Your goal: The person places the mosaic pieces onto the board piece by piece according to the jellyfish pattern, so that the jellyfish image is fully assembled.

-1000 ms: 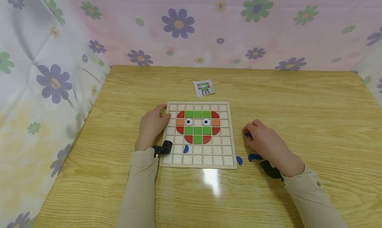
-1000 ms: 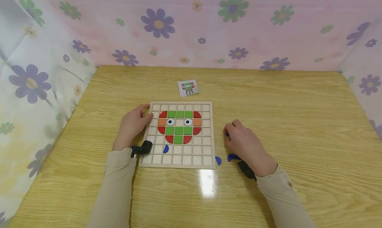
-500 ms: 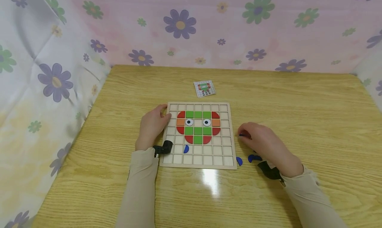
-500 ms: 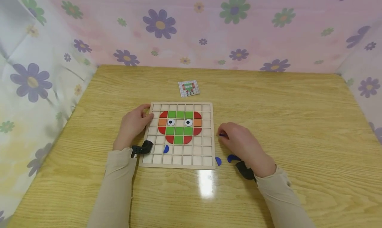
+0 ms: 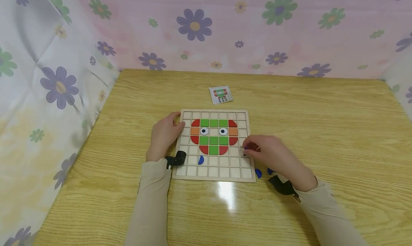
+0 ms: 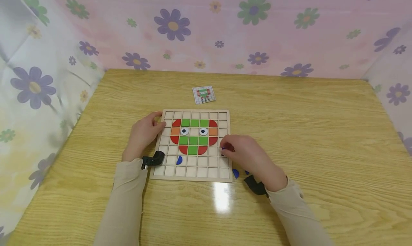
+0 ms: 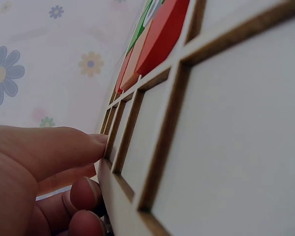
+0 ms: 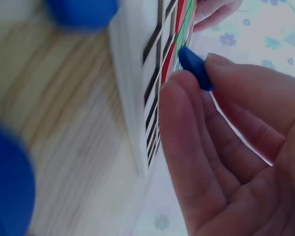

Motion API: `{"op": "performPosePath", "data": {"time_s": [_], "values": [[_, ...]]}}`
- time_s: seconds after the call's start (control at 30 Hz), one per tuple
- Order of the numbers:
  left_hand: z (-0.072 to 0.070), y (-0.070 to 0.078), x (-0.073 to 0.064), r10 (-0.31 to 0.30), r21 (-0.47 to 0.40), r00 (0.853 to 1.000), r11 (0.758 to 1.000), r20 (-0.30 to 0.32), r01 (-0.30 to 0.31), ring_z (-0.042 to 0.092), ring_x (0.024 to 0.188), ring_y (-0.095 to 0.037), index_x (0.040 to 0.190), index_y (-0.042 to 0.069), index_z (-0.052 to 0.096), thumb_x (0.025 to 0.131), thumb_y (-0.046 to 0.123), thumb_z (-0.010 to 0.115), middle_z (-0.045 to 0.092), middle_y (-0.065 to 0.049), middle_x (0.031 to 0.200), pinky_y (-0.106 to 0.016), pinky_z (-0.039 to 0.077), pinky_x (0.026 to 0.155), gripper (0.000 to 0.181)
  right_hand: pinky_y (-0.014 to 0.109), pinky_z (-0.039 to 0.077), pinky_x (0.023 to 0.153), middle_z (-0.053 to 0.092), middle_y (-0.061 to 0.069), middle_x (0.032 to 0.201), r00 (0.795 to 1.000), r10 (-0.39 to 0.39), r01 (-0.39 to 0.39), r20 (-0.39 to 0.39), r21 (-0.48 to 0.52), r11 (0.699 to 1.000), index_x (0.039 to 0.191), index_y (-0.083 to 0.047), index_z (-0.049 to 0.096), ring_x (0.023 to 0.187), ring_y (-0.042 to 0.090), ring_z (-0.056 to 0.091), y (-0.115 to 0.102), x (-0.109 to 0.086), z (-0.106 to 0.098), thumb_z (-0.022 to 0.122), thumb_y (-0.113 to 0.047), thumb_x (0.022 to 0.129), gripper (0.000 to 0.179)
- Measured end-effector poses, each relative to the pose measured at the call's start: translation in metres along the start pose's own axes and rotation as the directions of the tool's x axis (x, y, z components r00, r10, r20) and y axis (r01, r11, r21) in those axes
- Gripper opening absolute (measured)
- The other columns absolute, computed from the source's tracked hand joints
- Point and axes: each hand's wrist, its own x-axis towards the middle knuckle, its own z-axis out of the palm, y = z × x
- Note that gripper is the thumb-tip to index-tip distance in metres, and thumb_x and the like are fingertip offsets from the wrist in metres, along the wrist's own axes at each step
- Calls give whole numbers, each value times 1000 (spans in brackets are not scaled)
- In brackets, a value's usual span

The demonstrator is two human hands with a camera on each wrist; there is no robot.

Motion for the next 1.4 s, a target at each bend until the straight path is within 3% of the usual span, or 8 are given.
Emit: {"op": "performPosePath", "data": {"time_s": [0.3, 0.63, 1.4], "values": [[0, -1, 0, 7, 2, 1000, 1000, -9, -7, 48, 64, -19, 125, 13, 51, 87, 33, 53, 53, -2, 72, -32, 35, 59, 44, 26, 44, 68, 57, -15, 80, 996, -57, 51, 66, 80, 995, 88, -22, 62, 75, 2, 53, -24, 9, 11, 65, -25, 81, 8], [0, -1, 1, 1, 4, 1000, 1000, -2, -1, 49, 66, -20, 126, 13, 50, 87, 33, 53, 55, -3, 74, -32, 36, 60, 45, 25, 44, 71, 55, -13, 82, 985, -143, 132, 91, 113, 985, 88, -19, 63, 77, 2, 53, -44, 18, 21, 66, -21, 81, 9], [0, -1, 1, 1, -4, 1000, 1000, -9, -1, 51, 66, -19, 126, 14, 50, 87, 34, 53, 56, -1, 73, -34, 38, 62, 44, 20, 40, 61, 53, -17, 72, 964, -227, 224, 141, 39, 974, 83, -23, 63, 65, 2, 47, -74, 34, 48, 65, -24, 81, 3]]}}
